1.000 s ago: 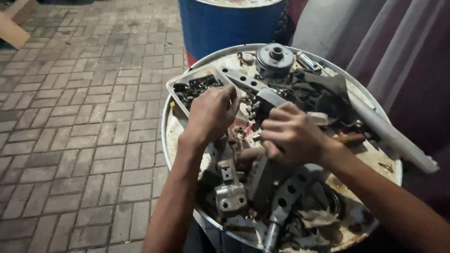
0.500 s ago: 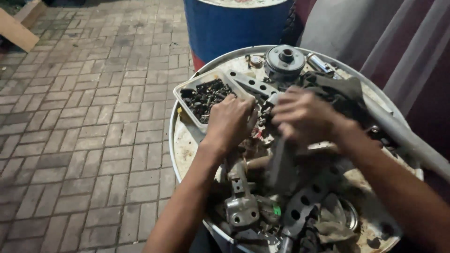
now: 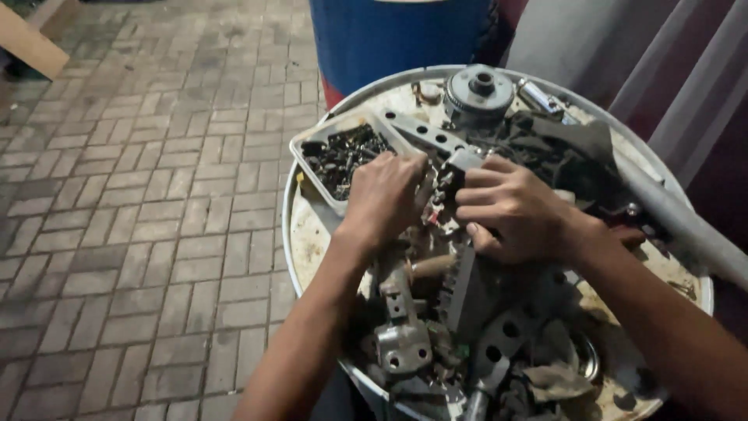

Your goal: Cleaning and adjusting metal mechanical parts using a brush, hammer, and metal rod on a barrel-top workbench.

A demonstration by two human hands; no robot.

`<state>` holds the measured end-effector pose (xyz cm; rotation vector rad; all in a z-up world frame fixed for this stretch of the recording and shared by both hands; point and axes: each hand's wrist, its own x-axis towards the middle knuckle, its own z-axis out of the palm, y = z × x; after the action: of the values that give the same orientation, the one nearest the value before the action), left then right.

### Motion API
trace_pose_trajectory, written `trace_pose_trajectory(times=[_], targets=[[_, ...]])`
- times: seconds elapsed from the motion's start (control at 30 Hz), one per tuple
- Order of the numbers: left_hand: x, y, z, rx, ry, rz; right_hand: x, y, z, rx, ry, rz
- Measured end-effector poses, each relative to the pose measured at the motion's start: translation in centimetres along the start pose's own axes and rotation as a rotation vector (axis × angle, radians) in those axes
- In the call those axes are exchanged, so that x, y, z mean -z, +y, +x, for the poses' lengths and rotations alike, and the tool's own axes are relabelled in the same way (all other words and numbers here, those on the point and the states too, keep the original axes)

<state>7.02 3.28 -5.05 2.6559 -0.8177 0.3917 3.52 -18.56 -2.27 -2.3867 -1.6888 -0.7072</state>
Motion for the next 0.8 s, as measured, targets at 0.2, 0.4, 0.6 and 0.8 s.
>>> trace_pose_trajectory(times=[0.2,0.4,0.6,0.8], targets=[[-1.0,-0.3,-0.4,-0.007,-0.005,-0.009,-0.1,2.0,-1.1,-0.013,0.000,-0.045],[-1.4,0.1,0.1,-0.028,-0.005,0.073,-1.4,-3.4,2.5,0.129,0.002,0.028],[2.3,1.9,-1.3,0.064,0.026,-0.237,0.4,5.0,-1.6,-0.022,0.005,-0.117],[2.9,2.0,-1.0,0.071,0.033,-0.270,-1.8,0.6,0.3,0.113,0.050,-0.009]])
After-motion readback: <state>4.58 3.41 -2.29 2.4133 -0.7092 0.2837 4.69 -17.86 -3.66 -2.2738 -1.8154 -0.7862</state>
